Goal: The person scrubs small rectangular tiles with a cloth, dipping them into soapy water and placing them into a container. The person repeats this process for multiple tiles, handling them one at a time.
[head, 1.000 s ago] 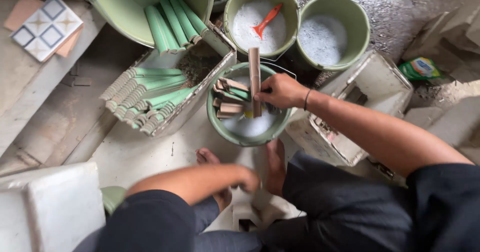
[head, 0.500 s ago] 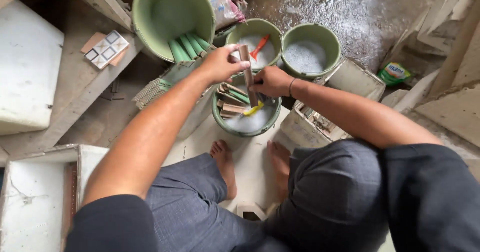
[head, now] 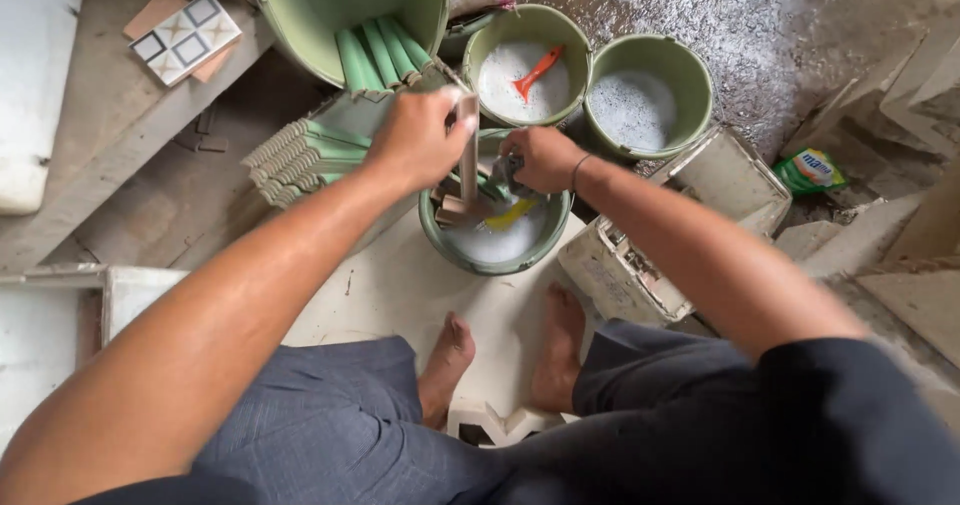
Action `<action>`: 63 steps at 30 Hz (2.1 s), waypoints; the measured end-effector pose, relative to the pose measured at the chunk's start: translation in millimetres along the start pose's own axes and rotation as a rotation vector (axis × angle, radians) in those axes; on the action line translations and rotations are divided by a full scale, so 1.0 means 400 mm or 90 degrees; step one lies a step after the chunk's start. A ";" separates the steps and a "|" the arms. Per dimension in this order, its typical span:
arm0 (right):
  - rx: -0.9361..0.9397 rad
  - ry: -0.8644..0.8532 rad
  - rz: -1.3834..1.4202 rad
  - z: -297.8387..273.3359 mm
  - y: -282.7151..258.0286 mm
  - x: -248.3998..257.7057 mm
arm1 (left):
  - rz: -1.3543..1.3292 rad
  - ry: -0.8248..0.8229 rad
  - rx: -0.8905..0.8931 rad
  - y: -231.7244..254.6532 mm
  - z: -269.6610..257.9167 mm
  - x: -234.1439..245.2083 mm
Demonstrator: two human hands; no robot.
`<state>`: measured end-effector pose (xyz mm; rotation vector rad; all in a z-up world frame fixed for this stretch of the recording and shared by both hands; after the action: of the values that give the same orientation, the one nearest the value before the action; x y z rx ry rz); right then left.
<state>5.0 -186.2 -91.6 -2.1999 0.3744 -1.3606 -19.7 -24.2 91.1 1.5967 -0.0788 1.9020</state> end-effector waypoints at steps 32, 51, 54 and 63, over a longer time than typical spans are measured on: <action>0.147 0.588 0.890 -0.147 -0.015 -0.089 | -0.233 -0.071 0.130 -0.126 0.026 -0.323; 0.163 0.540 0.636 -0.095 0.076 -0.197 | -0.285 0.024 0.141 -0.167 -0.015 -0.247; 0.139 0.521 0.666 -0.098 0.081 -0.216 | -0.372 -0.009 0.202 -0.217 -0.014 -0.287; 0.122 0.586 0.649 -0.110 0.002 -0.110 | -0.272 -0.026 0.127 -0.159 -0.020 -0.325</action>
<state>-54.1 -178.0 -109.0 -0.8006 1.3714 -1.5345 12.1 -26.4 -50.4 1.6242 0.4152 1.5816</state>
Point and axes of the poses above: each hand's wrist, its own z-axis towards the middle knuckle, its own x-axis out of the back of the hand, y = z × x, the point moved 9 cm from there along z, towards the middle knuckle, and after that the axes turned 10 degrees about z, right-handed, at the moved point
